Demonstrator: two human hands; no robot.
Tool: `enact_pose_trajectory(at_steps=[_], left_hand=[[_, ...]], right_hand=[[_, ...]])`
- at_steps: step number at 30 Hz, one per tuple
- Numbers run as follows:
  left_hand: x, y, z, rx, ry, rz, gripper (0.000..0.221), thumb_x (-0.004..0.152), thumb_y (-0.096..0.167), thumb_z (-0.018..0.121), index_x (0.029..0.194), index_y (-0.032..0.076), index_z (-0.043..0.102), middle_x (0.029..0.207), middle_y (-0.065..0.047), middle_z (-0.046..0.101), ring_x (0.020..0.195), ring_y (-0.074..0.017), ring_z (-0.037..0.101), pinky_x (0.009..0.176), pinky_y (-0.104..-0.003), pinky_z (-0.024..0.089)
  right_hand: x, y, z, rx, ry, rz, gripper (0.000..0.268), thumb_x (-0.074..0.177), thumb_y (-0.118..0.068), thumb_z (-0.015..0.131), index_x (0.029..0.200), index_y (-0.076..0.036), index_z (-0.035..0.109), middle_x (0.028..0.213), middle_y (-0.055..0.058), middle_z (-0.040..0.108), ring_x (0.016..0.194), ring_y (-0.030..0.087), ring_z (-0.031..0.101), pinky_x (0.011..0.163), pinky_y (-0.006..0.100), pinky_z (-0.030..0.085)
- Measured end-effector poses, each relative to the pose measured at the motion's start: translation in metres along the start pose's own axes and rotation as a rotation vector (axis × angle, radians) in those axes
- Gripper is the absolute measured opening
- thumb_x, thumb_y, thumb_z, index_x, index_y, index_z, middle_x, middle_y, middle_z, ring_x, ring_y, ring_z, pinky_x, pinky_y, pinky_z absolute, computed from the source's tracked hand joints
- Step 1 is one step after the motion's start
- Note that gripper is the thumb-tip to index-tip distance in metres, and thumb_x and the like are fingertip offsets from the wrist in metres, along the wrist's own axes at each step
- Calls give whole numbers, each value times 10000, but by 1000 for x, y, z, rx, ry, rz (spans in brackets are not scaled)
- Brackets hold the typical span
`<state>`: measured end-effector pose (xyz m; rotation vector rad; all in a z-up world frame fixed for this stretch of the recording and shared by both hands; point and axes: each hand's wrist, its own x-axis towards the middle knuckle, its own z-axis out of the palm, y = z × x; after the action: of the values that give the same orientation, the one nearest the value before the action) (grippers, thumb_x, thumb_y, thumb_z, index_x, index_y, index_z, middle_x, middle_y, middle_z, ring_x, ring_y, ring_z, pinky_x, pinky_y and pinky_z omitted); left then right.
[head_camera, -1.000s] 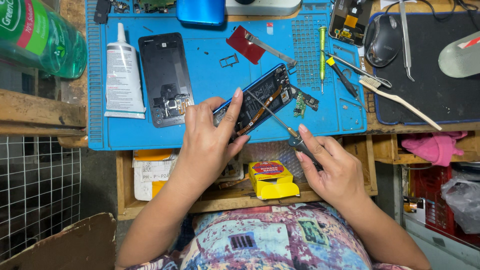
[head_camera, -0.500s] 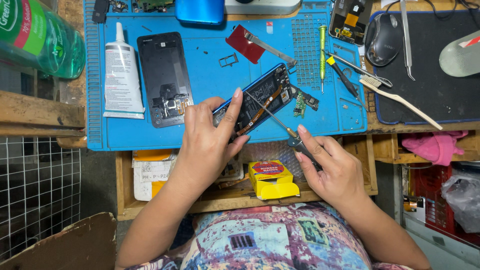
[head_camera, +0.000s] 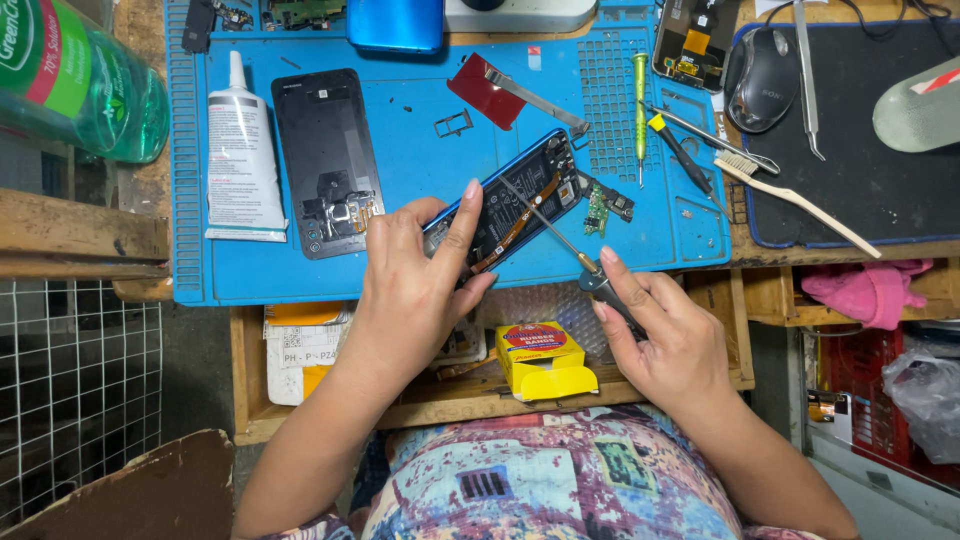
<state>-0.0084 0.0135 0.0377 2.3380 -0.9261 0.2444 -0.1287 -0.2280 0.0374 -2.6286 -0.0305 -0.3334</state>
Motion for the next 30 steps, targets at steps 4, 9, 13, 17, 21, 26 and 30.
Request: enact_pose_trajectory(at_steps=[4, 9, 13, 17, 21, 26, 30], left_hand=[[0, -1, 1, 1, 0, 2, 937, 740, 142, 911, 1555, 88, 451, 1254, -224, 541, 1065, -385, 496, 935, -477, 471], [-1, -3, 3, -22, 9, 1, 937, 738, 140, 910, 1555, 100, 454, 1249, -219, 543, 1078, -383, 499, 938, -473, 469], [2, -11, -1, -105, -5, 7, 952, 717, 181, 927, 1546, 106, 464, 1225, -206, 538, 1085, -375, 496, 966, -477, 459], [8, -19, -7, -206, -91, 8, 1044, 582, 313, 969, 1485, 92, 493, 1127, -192, 505, 1029, -382, 474, 928, -488, 424], [11, -20, -12, -204, -233, 14, 944, 594, 303, 966, 1431, 160, 552, 1104, -120, 514, 1043, -346, 482, 927, -484, 412], [16, -25, -12, -195, -232, 109, 976, 559, 316, 947, 1425, 107, 547, 1297, -151, 515, 1190, -384, 453, 1003, -519, 384], [18, -31, -10, -228, -293, 124, 956, 571, 327, 951, 1412, 90, 565, 1290, -124, 529, 1186, -367, 467, 1020, -512, 382]], right_hand=[[0, 0, -1, 8, 7, 7, 531, 925, -184, 761, 1436, -159, 616, 977, 87, 692, 700, 230, 662, 619, 334, 520], [-1, 2, -1, 25, 5, 15, 528, 926, -166, 758, 1434, -144, 617, 982, 97, 695, 721, 239, 672, 635, 333, 525], [-1, 15, -13, 157, -36, -11, 546, 932, -124, 745, 1456, -115, 590, 1023, 101, 703, 813, 232, 704, 712, 310, 541], [2, 37, -38, 199, -4, -161, 563, 924, -112, 747, 1454, -75, 563, 1105, 127, 691, 891, 228, 707, 797, 294, 548], [9, 48, -68, -61, -63, -239, 515, 859, -145, 815, 1353, -108, 676, 1065, 115, 701, 850, 238, 696, 714, 288, 536], [28, 46, -85, -311, -175, -300, 455, 820, -244, 826, 1266, -202, 751, 983, 55, 720, 698, 218, 642, 577, 310, 489], [43, 45, -84, -451, -248, -330, 462, 805, -306, 797, 1264, -263, 753, 878, 22, 696, 614, 198, 618, 529, 322, 474]])
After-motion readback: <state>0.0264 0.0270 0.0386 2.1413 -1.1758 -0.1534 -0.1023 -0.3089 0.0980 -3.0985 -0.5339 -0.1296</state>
